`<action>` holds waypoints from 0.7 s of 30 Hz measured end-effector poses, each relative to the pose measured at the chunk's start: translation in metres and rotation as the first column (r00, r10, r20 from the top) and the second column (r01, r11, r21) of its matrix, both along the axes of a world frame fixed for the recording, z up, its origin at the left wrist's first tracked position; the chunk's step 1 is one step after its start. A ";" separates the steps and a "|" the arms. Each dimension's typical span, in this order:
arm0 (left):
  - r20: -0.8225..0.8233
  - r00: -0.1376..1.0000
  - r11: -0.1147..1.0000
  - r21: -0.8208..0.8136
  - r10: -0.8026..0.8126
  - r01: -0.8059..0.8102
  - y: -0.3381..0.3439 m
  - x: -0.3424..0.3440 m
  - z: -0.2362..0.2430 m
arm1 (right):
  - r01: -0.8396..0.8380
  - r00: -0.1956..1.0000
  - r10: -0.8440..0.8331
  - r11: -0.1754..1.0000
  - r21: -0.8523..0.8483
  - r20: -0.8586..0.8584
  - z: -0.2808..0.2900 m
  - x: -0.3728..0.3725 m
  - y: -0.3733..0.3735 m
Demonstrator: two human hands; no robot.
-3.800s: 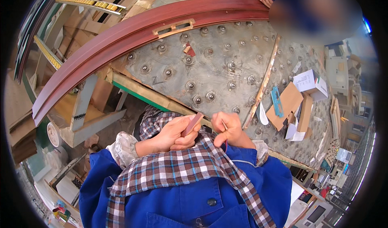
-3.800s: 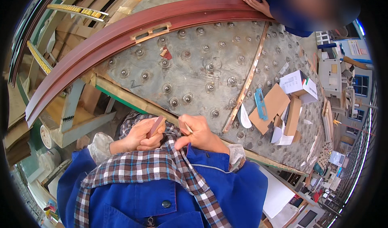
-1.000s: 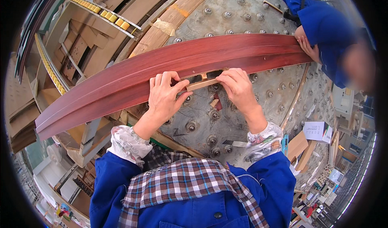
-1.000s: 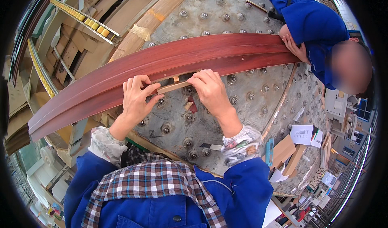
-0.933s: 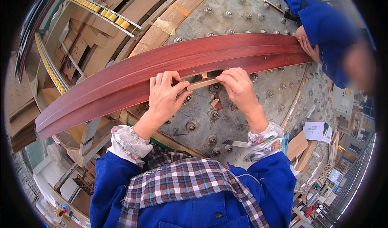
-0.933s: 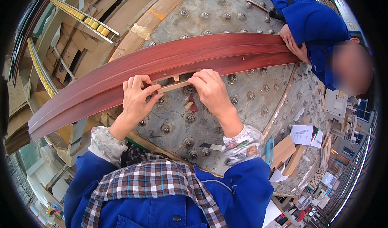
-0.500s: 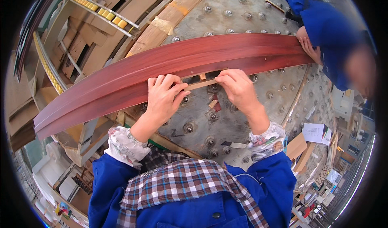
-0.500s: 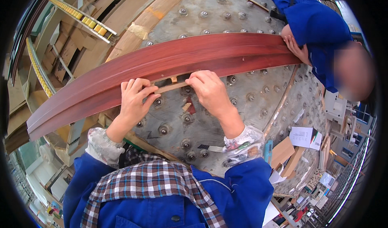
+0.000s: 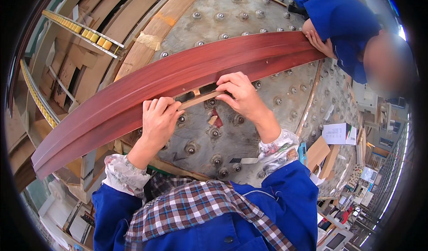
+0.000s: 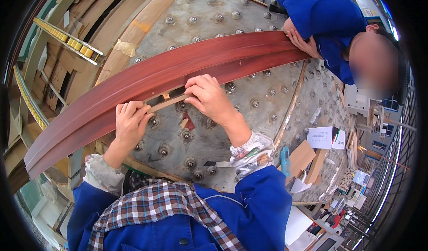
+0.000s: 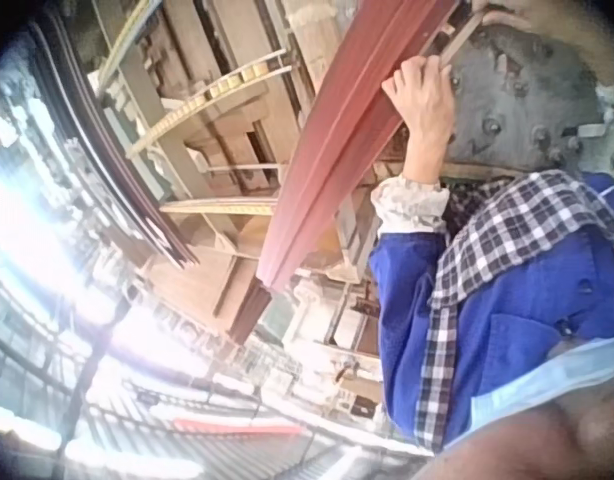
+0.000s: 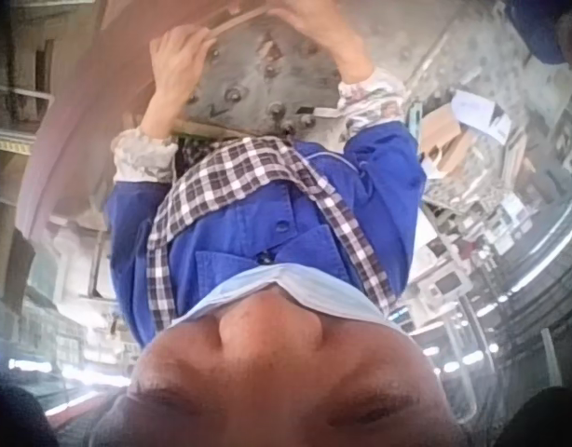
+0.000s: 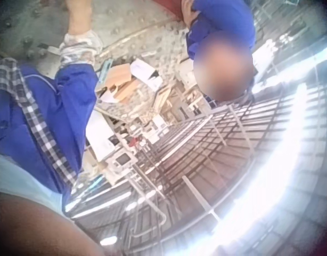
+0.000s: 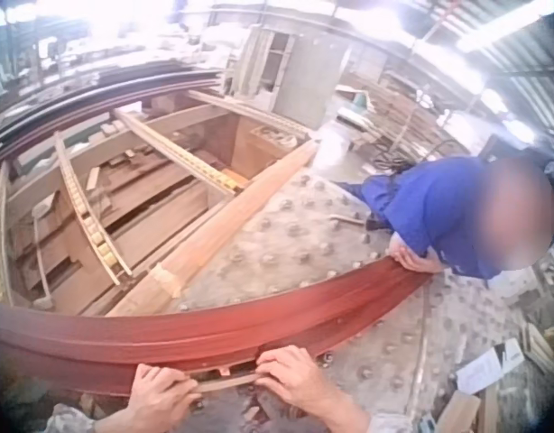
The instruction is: The person uses a small metal scraper to smooth the edges of small wooden pieces, then fits each piece into a slot on a long reddish-brown curved wooden frame. The person repeats this process for multiple pieces, checking fit and adjusting as needed.
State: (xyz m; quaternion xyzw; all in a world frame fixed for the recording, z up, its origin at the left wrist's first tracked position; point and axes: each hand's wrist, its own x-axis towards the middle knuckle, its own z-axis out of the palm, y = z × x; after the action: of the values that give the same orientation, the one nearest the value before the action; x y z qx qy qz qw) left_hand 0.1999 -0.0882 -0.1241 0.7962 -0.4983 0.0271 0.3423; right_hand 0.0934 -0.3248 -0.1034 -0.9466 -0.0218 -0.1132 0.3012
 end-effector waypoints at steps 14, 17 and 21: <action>-0.036 0.999 0.999 -0.033 0.009 -0.010 0.001 0.003 -0.001 | -0.011 0.999 0.011 1.000 0.013 0.051 -0.003 0.003 0.002; -0.067 0.997 0.997 -0.072 0.029 -0.034 0.002 0.003 -0.004 | -0.003 0.998 -0.001 0.998 0.068 0.063 0.000 0.004 0.006; -0.077 0.997 0.997 -0.073 0.014 -0.020 0.005 0.005 -0.003 | -0.048 0.998 0.052 0.994 -0.093 0.038 0.007 0.006 0.004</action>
State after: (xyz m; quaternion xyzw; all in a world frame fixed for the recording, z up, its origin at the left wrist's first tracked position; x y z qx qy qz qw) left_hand 0.2044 -0.0832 -0.1267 0.7877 -0.4767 0.0176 0.3899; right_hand 0.0996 -0.3210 -0.0966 -0.9561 -0.0569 -0.1236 0.2595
